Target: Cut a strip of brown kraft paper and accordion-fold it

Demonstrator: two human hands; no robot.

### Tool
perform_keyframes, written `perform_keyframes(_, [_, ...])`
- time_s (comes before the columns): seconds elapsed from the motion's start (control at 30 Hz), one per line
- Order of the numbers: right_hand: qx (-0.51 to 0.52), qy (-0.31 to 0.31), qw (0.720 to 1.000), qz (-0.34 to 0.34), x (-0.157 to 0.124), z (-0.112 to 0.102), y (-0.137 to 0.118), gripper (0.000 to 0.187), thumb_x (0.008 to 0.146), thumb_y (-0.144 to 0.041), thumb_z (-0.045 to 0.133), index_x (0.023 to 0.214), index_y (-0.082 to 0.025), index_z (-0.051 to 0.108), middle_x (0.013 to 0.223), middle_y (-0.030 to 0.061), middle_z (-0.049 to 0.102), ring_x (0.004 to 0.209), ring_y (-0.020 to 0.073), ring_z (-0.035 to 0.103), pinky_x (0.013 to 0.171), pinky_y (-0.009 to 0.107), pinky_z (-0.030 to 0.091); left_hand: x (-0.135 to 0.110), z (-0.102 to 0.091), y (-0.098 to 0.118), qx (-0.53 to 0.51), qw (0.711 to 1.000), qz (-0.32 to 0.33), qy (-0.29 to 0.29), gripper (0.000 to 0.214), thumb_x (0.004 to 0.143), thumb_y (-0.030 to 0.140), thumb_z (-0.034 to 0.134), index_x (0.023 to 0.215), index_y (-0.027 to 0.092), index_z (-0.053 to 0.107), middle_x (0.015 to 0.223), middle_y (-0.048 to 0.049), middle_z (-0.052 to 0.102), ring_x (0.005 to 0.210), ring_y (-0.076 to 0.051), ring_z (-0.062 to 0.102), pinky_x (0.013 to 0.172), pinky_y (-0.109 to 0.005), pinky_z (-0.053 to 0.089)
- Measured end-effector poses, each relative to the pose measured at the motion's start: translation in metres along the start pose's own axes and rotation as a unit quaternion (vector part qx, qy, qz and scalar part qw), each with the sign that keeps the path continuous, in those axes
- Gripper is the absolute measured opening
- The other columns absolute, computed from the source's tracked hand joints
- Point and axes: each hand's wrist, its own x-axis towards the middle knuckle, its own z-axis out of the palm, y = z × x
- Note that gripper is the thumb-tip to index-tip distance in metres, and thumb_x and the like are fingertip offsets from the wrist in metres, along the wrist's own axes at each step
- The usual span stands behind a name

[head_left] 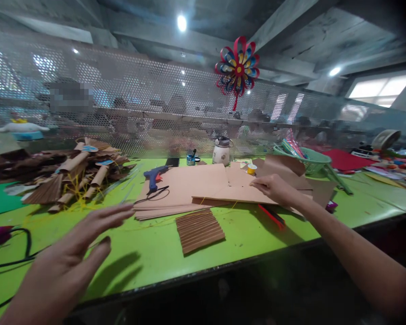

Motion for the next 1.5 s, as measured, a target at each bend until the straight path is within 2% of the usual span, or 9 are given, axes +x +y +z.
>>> perform_keyframes(0.07, [-0.027,-0.015,0.999,-0.034,0.002,-0.004,-0.024,0.030,0.089,-0.028,0.042,0.080,-0.017,0.068,0.067,0.0077,0.065,0.061,0.0167,0.053,0.058,0.027,0.033,0.015,0.016,0.039,-0.065,0.994,-0.026,0.079,0.027,0.078,0.027,0.049,0.094,0.034,0.068,0.107,0.0038,0.066,0.104,-0.027,0.056,0.094,-0.045,0.040])
perform_keyframes(0.23, [-0.117,-0.034,0.984,-0.134,0.007,0.002,-0.087,0.023,0.085,-0.013,0.044,0.072,-0.015,0.064,0.069,0.0071,0.064,0.062,0.0136,0.052,0.060,0.027,0.031,0.057,0.103,0.108,-0.324,0.937,-0.042,-0.120,0.037,0.083,0.032,0.050,0.115,0.015,0.059,0.105,-0.0094,0.065,0.088,-0.019,0.062,0.081,-0.036,0.050])
perform_keyframes(0.4, [-0.065,-0.059,0.984,-0.154,0.001,0.016,-0.107,0.021,0.087,-0.018,0.045,0.082,-0.011,0.064,0.076,0.0084,0.065,0.063,0.0119,0.052,0.059,0.024,0.033,0.054,0.163,0.115,-0.312,0.912,-0.010,-0.267,0.045,0.091,0.045,0.035,0.115,0.013,0.056,0.089,-0.0079,0.066,0.070,-0.015,0.061,0.066,-0.028,0.048])
perform_keyframes(0.67, [0.151,-0.130,0.974,-0.111,-0.003,0.020,-0.086,0.028,0.089,-0.023,0.043,0.070,-0.014,0.061,0.059,-0.0011,0.053,0.054,0.0081,0.044,0.053,0.020,0.033,0.041,0.149,0.106,-0.019,0.962,0.106,-0.251,0.041,0.093,0.045,0.030,0.111,0.021,0.057,0.081,-0.0049,0.068,0.071,-0.019,0.061,0.064,-0.026,0.041])
perform_keyframes(0.97, [0.180,-0.224,0.955,-0.068,0.002,0.013,-0.061,0.034,0.090,-0.041,0.046,0.075,-0.015,0.062,0.067,0.0023,0.060,0.061,0.0101,0.050,0.057,0.021,0.038,0.039,0.143,0.086,0.169,0.915,0.166,-0.327,0.021,0.076,0.020,0.055,0.097,0.018,0.057,0.075,-0.0065,0.066,0.064,-0.020,0.059,0.056,-0.025,0.039])
perform_keyframes(1.1, [0.185,-0.196,0.960,-0.079,0.003,0.013,-0.060,0.034,0.091,-0.040,0.043,0.078,-0.016,0.064,0.067,0.0028,0.060,0.062,0.0107,0.051,0.057,0.021,0.038,0.045,0.137,0.084,0.128,0.926,0.119,-0.335,0.017,0.081,0.022,0.049,0.094,0.017,0.059,0.076,-0.0064,0.065,0.067,-0.018,0.058,0.059,-0.026,0.042])
perform_keyframes(1.27, [0.146,-0.164,0.968,-0.120,0.004,0.024,-0.076,0.033,0.093,-0.036,0.040,0.077,-0.016,0.061,0.063,0.0008,0.056,0.055,0.0090,0.044,0.052,0.023,0.030,0.046,0.139,0.092,-0.111,0.937,0.096,-0.318,0.036,0.081,0.012,0.042,0.113,0.020,0.056,0.109,-0.0061,0.063,0.096,-0.017,0.057,0.084,-0.029,0.045])
perform_keyframes(1.37, [0.122,-0.149,0.975,-0.109,0.004,0.022,-0.081,0.032,0.094,-0.035,0.039,0.075,-0.017,0.058,0.058,-0.0007,0.052,0.052,0.0085,0.040,0.050,0.024,0.026,0.047,0.143,0.094,-0.245,0.932,0.003,-0.266,0.051,0.072,0.005,0.043,0.119,0.019,0.054,0.115,-0.0055,0.062,0.103,-0.017,0.055,0.093,-0.031,0.043])
perform_keyframes(1.5, [0.108,-0.151,0.976,-0.112,0.002,0.014,-0.082,0.033,0.094,-0.036,0.039,0.076,-0.017,0.058,0.056,-0.0004,0.051,0.049,0.0084,0.039,0.048,0.024,0.024,0.053,0.142,0.098,-0.358,0.900,-0.085,-0.233,0.033,0.083,0.018,0.041,0.110,0.014,0.060,0.104,-0.0084,0.066,0.097,-0.017,0.058,0.089,-0.031,0.045])
